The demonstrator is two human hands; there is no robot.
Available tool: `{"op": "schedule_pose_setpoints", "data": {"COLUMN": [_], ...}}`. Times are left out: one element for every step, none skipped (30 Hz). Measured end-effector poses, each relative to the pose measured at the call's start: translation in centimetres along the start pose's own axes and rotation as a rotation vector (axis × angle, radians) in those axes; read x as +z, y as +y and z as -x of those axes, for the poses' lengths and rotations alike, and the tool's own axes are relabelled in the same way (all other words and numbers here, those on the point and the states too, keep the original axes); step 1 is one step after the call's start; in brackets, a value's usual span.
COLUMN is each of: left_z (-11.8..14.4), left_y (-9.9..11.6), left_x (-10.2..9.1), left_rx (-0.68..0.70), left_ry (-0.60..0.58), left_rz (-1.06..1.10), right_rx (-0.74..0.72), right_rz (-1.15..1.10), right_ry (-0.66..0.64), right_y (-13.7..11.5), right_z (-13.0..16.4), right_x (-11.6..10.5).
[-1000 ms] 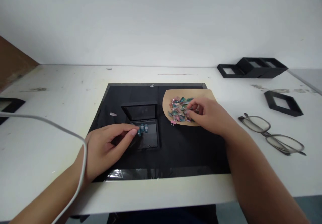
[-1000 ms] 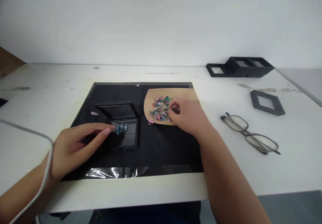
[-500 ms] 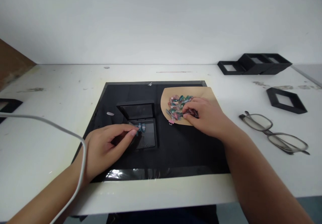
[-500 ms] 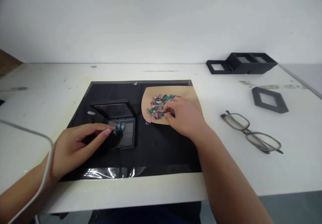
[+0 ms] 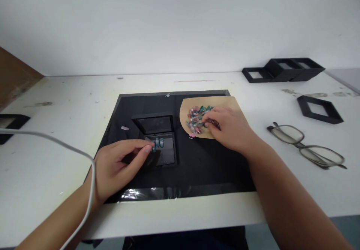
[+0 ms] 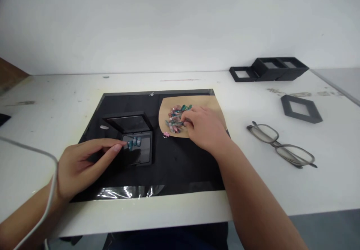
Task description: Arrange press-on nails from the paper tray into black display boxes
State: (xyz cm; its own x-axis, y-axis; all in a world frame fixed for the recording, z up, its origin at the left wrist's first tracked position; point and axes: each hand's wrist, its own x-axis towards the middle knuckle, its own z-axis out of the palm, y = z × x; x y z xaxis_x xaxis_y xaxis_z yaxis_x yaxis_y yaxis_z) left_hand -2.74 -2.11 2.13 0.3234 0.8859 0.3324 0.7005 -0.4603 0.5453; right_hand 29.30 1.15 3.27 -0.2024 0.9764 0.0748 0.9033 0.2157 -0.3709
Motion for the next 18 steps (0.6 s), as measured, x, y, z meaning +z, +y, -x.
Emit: {"op": "schedule_pose_setpoints", "data": {"left_z": [-0.01, -0.04, -0.08, -0.11, -0.14, -0.17, -0.18, -0.17, -0.16, -0.14, -0.11, -0.08, -0.06, -0.03, -0.02, -0.01, -0.02, -0.03], "left_y": [-0.06, -0.13, -0.20, -0.26, -0.31, -0.34, -0.35, -0.35, -0.34, -0.34, -0.33, -0.33, -0.33, -0.33, -0.33, -0.31, -0.28, -0.23], "left_x": [0.01, 0.05, 0.11, 0.18, 0.25, 0.31, 0.34, 0.35, 0.34, 0.31, 0.27, 0.22, 0.18, 0.15, 0.12, 0.10, 0.09, 0.08], "left_rx": [-0.003, -0.009, -0.019, -0.030, -0.041, -0.050, -0.056, -0.059, -0.060, -0.060, -0.059, -0.057, -0.055, -0.051, -0.043, -0.032, -0.021, -0.010], "left_ry": [-0.005, -0.011, -0.021, -0.033, -0.041, -0.048, -0.051, -0.053, -0.054, -0.057, -0.060, -0.064, -0.065, -0.067, -0.067, -0.065, -0.059, -0.051], "left_rz": [-0.007, -0.011, -0.011, -0.010, -0.007, -0.003, 0.001, 0.004, 0.006, 0.006, 0.004, 0.001, -0.003, -0.005, -0.007, -0.009, -0.012, -0.014], "right_rx": [-0.022, -0.039, -0.049, -0.052, -0.053, -0.054, -0.056, -0.060, -0.063, -0.063, -0.056, -0.041, -0.021, 0.001, 0.019, 0.026, 0.022, 0.012], "right_rz": [-0.006, -0.017, -0.029, -0.041, -0.054, -0.067, -0.082, -0.098, -0.110, -0.115, -0.112, -0.104, -0.092, -0.078, -0.065, -0.053, -0.041, -0.029], "right_ry": [0.029, 0.062, 0.099, 0.134, 0.164, 0.189, 0.210, 0.223, 0.231, 0.236, 0.242, 0.243, 0.242, 0.242, 0.239, 0.224, 0.199, 0.168], "right_y": [0.01, 0.01, 0.00, -0.02, -0.05, -0.08, -0.11, -0.12, -0.11, -0.06, 0.01, 0.10, 0.19, 0.27, 0.33, 0.36, 0.35, 0.31], "right_z": [-0.02, -0.03, -0.02, 0.00, 0.03, 0.07, 0.12, 0.16, 0.21, 0.24, 0.27, 0.29, 0.30, 0.30, 0.29, 0.27, 0.24, 0.21], "right_x": [-0.07, -0.14, -0.20, -0.24, -0.28, -0.31, -0.33, -0.37, -0.41, -0.45, -0.51, -0.56, -0.61, -0.64, -0.66, -0.64, -0.58, -0.47]}}
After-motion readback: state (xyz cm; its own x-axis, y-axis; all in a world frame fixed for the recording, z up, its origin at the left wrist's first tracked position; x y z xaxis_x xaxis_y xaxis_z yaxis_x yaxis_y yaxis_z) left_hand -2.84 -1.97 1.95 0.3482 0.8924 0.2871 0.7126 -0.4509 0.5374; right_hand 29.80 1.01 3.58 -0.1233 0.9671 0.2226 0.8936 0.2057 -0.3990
